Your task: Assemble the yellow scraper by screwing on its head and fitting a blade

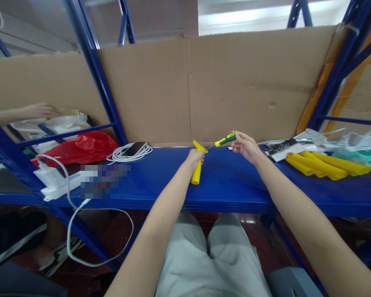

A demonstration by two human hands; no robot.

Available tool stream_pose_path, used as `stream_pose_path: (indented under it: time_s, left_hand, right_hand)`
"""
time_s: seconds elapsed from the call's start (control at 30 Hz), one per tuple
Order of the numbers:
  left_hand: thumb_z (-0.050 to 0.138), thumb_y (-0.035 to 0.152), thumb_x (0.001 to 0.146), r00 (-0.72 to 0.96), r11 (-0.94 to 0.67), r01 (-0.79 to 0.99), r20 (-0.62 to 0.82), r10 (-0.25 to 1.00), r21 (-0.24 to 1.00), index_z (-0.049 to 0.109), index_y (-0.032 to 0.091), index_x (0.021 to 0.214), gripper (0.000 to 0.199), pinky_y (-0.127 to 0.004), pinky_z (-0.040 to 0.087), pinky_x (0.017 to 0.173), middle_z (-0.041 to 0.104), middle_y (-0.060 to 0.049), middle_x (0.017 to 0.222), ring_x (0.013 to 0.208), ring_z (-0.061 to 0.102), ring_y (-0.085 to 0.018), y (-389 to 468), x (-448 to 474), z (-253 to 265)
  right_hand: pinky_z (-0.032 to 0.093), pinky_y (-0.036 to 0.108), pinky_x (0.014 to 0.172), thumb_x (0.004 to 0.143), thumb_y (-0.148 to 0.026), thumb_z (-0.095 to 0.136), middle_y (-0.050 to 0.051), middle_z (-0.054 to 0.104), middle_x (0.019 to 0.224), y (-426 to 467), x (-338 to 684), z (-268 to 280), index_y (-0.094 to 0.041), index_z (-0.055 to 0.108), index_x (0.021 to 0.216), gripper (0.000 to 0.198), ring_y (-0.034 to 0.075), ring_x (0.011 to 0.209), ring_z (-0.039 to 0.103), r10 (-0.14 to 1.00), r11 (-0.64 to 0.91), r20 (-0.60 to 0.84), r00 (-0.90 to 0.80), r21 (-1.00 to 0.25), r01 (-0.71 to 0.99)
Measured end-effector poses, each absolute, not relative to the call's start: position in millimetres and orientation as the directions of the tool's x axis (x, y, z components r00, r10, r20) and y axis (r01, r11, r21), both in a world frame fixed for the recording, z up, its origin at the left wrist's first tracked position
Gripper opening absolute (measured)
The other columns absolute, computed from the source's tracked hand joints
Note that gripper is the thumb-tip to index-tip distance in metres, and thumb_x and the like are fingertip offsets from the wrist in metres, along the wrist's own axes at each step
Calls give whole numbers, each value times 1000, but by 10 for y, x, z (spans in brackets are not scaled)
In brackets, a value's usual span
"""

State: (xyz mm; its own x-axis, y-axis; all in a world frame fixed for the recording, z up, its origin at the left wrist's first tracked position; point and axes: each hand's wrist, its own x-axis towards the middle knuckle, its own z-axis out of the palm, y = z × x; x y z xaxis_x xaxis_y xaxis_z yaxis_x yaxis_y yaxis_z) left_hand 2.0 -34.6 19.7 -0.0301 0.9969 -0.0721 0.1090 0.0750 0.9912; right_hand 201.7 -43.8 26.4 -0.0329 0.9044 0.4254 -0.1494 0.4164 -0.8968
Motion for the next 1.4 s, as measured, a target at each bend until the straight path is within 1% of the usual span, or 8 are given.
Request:
stream_pose_path:
  time_s: [0.13,0.23,0.43,0.57,0.83,1.13,1.27,1.4]
  left_hand:
    - [55,4,79,-39,83,105,-80,996,991,58,12,80,9,-18,28,41,40,7,46,36,35,-4,-343,24,194]
    - [57,4,78,-39,87,103,-83,996,991,57,12,80,9,-19,28,41,40,7,46,35,35,-4,-338,24,192]
    - [52,1,79,-30,78,119,-75,997,990,57,12,83,12,-20,31,44,40,7,47,37,37,-6,-353,22,197]
    - [54,1,79,-31,79,108,-76,997,991,55,13,79,12,-20,29,43,40,7,47,36,36,-5,-362,24,205]
    - [54,2,79,-25,78,118,-75,997,990,56,12,82,11,-19,30,42,40,8,47,36,36,-5,-360,24,209]
    - [49,1,81,-11,74,133,-73,997,988,59,10,88,15,-18,29,42,39,8,46,34,35,-4,-383,23,221]
    - [48,1,81,-19,73,138,-71,997,988,59,10,89,16,-18,28,41,38,8,45,35,35,-5,-384,27,223]
    - [48,0,81,-18,68,134,-66,998,989,58,10,85,15,-19,28,41,39,8,45,35,35,-5,-382,24,221]
  right_hand:
    - [40,22,44,81,-42,63,-3,60,61,-425,2011,265,-21,56,96,26,9,45,51,897,432,441,-38,-891,-141]
    - [38,20,42,78,-48,65,-3,59,57,-382,2024,241,-20,54,88,32,9,43,51,891,448,453,-25,-888,-102]
    - [34,18,37,69,-60,68,-3,58,55,-337,2027,205,-20,48,76,45,7,39,49,893,445,442,88,-895,-15]
    - [33,18,35,65,-62,70,-2,60,58,-347,2003,211,-21,47,76,49,7,39,49,890,441,435,135,-898,-13]
    - [34,19,36,72,-57,67,-3,56,49,-389,1981,239,-20,54,88,42,8,37,48,890,433,432,143,-901,27]
    - [38,21,41,83,-35,59,-1,64,58,-473,1980,300,-19,55,113,34,10,42,54,913,406,407,13,-907,-113]
    - [39,20,42,83,-35,60,0,66,62,-453,1990,288,-18,57,105,28,10,43,55,908,415,418,1,-902,-120]
    - [38,18,40,81,-40,65,-1,63,56,-427,1994,262,-18,56,91,26,8,40,53,902,432,431,33,-897,-89]
